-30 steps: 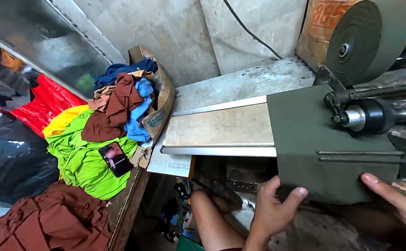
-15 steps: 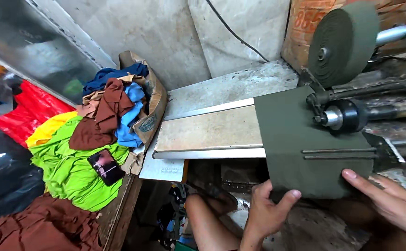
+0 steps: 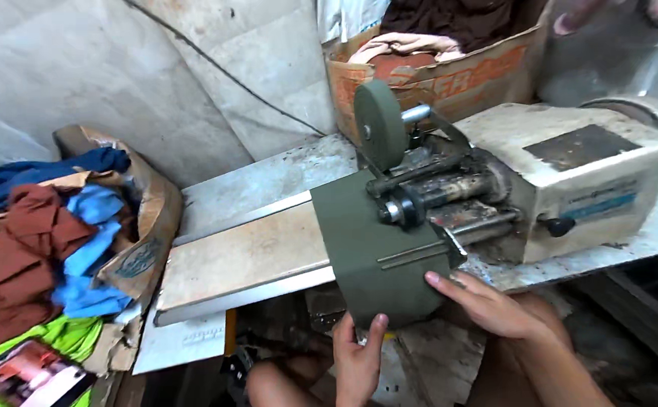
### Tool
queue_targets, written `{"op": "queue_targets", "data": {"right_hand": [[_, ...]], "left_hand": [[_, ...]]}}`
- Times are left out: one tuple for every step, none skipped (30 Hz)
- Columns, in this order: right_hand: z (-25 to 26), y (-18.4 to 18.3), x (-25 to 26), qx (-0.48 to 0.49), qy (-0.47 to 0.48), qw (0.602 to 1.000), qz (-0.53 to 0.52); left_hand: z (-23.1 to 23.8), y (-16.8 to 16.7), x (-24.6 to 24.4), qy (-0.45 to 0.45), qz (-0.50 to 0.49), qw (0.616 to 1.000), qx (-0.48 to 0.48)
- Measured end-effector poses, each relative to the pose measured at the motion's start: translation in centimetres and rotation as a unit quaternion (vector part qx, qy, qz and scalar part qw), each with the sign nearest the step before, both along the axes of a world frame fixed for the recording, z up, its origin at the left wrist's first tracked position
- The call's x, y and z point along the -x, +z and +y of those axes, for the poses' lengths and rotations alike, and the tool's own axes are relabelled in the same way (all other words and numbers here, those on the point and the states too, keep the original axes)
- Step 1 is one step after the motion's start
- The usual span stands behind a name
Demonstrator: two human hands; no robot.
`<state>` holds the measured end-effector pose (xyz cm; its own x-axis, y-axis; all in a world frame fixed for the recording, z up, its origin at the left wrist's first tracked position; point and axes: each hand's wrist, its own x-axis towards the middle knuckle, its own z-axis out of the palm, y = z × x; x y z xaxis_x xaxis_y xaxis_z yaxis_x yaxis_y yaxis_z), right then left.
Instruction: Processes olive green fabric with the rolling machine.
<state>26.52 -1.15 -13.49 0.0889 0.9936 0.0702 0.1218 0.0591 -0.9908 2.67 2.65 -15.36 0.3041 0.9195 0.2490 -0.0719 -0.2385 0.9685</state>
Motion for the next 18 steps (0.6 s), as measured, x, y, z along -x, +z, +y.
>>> {"op": "queue_targets", "data": {"right_hand": [[-0.1, -0.1, 0.1, -0.007, -0.006, 1.0, -0.002], [-0.2, -0.2, 0.2, -0.013, -0.015, 1.0, -0.005], [-0.2, -0.4, 0.2, -0.019, -0.023, 0.999, -0.01], [-0.2, -0.5, 0.3, -0.027, -0.028, 0.999, -0.013], [-0.3, -0.4, 0.4, -0.03, -0.029, 0.999, -0.008], [-0.3, -0.2, 0.6, -0.03, -0.025, 0.999, 0.0], [-0.3, 0.2, 0.7, -0.019, -0.019, 1.0, 0.008], [-0.3, 0.7, 0.7, -0.005, -0.018, 1.0, 0.017], [-0.4, 1.0, 0.8, 0.008, -0.019, 1.0, 0.023], [-0.3, 1.2, 0.8, 0.017, -0.022, 0.999, 0.02], [-0.3, 1.3, 0.8, 0.02, -0.023, 0.999, 0.017], [-0.3, 1.3, 0.7, 0.018, -0.022, 1.0, 0.012], [-0.3, 1.3, 0.7, 0.013, -0.02, 1.0, 0.008], [-0.2, 1.3, 0.7, 0.01, -0.016, 1.0, 0.01], [-0.2, 1.1, 0.7, 0.008, -0.012, 1.0, 0.014], [-0.2, 0.9, 0.6, 0.005, -0.009, 1.0, 0.019], [-0.2, 0.8, 0.6, -0.002, -0.008, 1.0, 0.022], [-0.2, 0.7, 0.7, -0.007, -0.008, 1.0, 0.024]], "left_hand": [[0.0, 0.1, 0.1, 0.002, -0.001, 1.0, 0.001], [0.0, 0.2, 0.1, 0.002, 0.005, 1.0, 0.0], [-0.2, 0.3, 0.1, -0.002, 0.014, 1.0, -0.001], [-0.4, 0.3, 0.0, -0.011, 0.021, 1.0, -0.003], [-0.5, 0.3, -0.1, -0.018, 0.024, 1.0, -0.007], [-0.4, 0.1, 0.0, -0.021, 0.026, 0.999, -0.01], [-0.2, 0.0, 0.1, -0.016, 0.026, 0.999, -0.01], [0.0, 0.1, 0.3, -0.01, 0.026, 1.0, -0.006], [0.1, 0.3, 0.4, -0.011, 0.03, 0.999, -0.005], [0.1, 0.5, 0.4, -0.018, 0.035, 0.999, -0.009], [-0.1, 0.6, 0.3, -0.028, 0.037, 0.999, -0.015], [-0.3, 0.6, 0.2, -0.038, 0.035, 0.998, -0.02], [-0.3, 0.5, 0.1, -0.039, 0.03, 0.999, -0.022], [-0.2, 0.5, 0.1, -0.033, 0.025, 0.999, -0.02], [0.0, 0.5, 0.2, -0.024, 0.024, 0.999, -0.016], [0.2, 0.5, 0.3, -0.02, 0.029, 0.999, -0.013], [0.2, 0.5, 0.3, -0.023, 0.034, 0.999, -0.014], [0.1, 0.5, 0.2, -0.03, 0.037, 0.999, -0.017]]}}
